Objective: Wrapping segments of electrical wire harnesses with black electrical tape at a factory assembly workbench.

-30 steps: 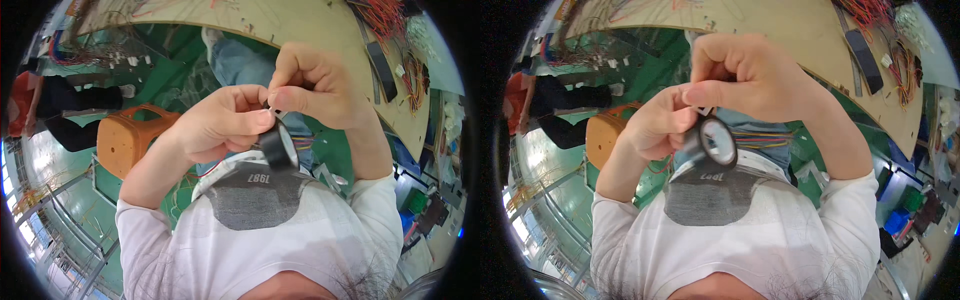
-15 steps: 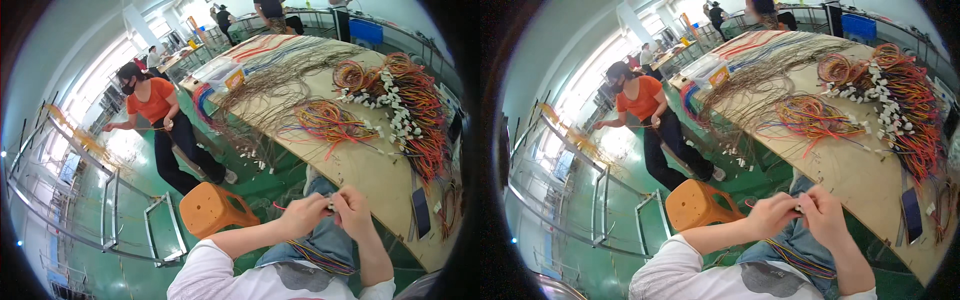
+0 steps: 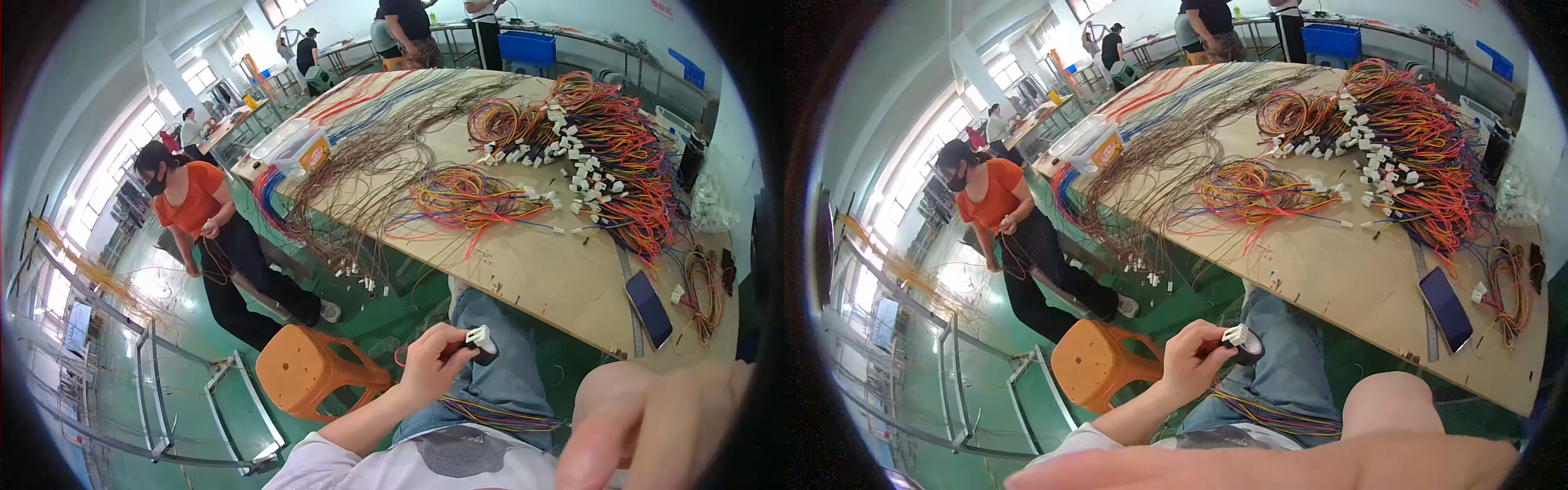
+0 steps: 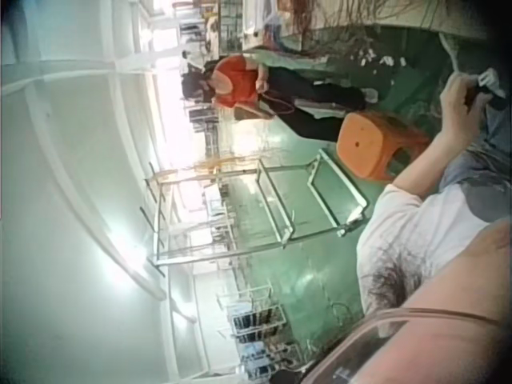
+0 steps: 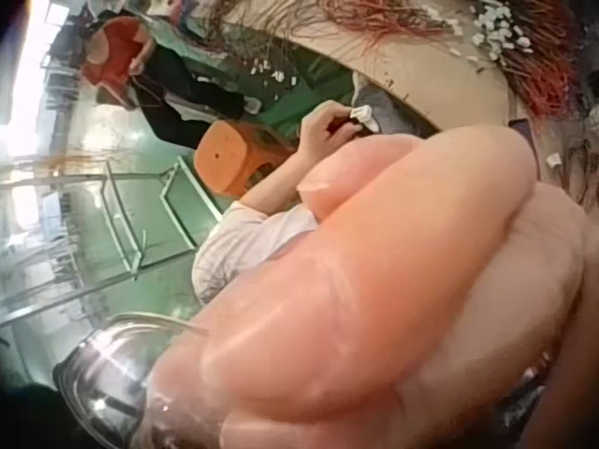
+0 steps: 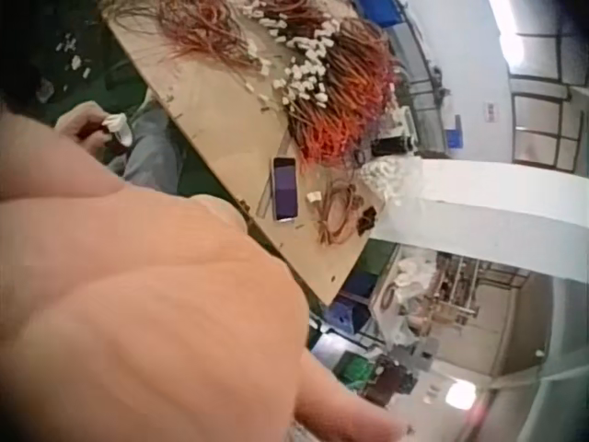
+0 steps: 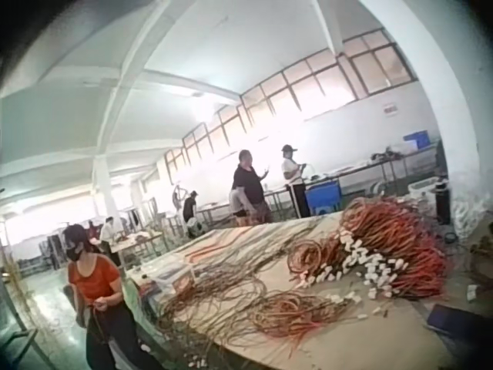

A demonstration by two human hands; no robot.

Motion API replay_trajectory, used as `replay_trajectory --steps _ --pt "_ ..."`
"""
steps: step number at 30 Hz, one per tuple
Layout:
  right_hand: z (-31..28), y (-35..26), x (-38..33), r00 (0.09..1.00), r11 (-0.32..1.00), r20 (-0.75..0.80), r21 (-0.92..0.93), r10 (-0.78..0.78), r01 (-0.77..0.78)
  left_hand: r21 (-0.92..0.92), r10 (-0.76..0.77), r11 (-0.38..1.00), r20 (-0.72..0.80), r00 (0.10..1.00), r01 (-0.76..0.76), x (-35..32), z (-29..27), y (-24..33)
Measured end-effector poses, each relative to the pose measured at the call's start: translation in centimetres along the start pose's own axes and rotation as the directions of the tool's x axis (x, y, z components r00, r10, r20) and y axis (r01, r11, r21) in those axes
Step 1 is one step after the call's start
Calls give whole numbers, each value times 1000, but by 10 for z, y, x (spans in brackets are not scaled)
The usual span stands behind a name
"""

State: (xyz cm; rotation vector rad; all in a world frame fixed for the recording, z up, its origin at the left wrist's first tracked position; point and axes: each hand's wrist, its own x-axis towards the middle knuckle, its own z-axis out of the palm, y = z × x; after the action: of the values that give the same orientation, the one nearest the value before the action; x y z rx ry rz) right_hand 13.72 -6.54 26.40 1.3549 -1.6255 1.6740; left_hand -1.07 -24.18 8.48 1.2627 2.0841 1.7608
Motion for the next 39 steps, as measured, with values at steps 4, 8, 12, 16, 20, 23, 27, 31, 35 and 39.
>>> replay_trajectory --steps 4,8,12,16,20,23,27,31,35,39 --pt "-2 -11 -6 1000 1000 -28 -23 11 -12 38 39 999 -5 999 -39 -1 1 0" --pt "-2 -15 -10 998 998 -37 -41 45 -46 160 33 986 24 999 -37 2 -3 6" --pt "-7 1 -7 996 996 -33 -44 82 -83 140 12 990 -9 1000 -10 3 -9 -3" --pt "3 49 -27 780 803 -504 -248 370 -542 -14 -34 999 44 998 35 16 -3 6" --pt "28 113 -61 503 185 -625 -502 597 -845 -25 40 999 50 998 -39 17 5 8" --pt "38 132 -77 543 277 -633 -475 552 -835 -115 49 993 87 995 -39 15 9 1" --pt "35 133 -82 648 257 -625 -603 435 -755 -317 -148 929 150 978 189 11 15 4" --pt "34 125 -78 669 400 -501 -545 549 -737 -334 -329 865 183 926 374 4 21 1" --pt "38 125 -74 737 410 -432 -631 520 -659 -673 -294 483 479 827 561 6 17 -1" --pt "41 128 -80 683 471 -510 -495 523 -730 -685 -230 4 708 667 728 5 2 2"
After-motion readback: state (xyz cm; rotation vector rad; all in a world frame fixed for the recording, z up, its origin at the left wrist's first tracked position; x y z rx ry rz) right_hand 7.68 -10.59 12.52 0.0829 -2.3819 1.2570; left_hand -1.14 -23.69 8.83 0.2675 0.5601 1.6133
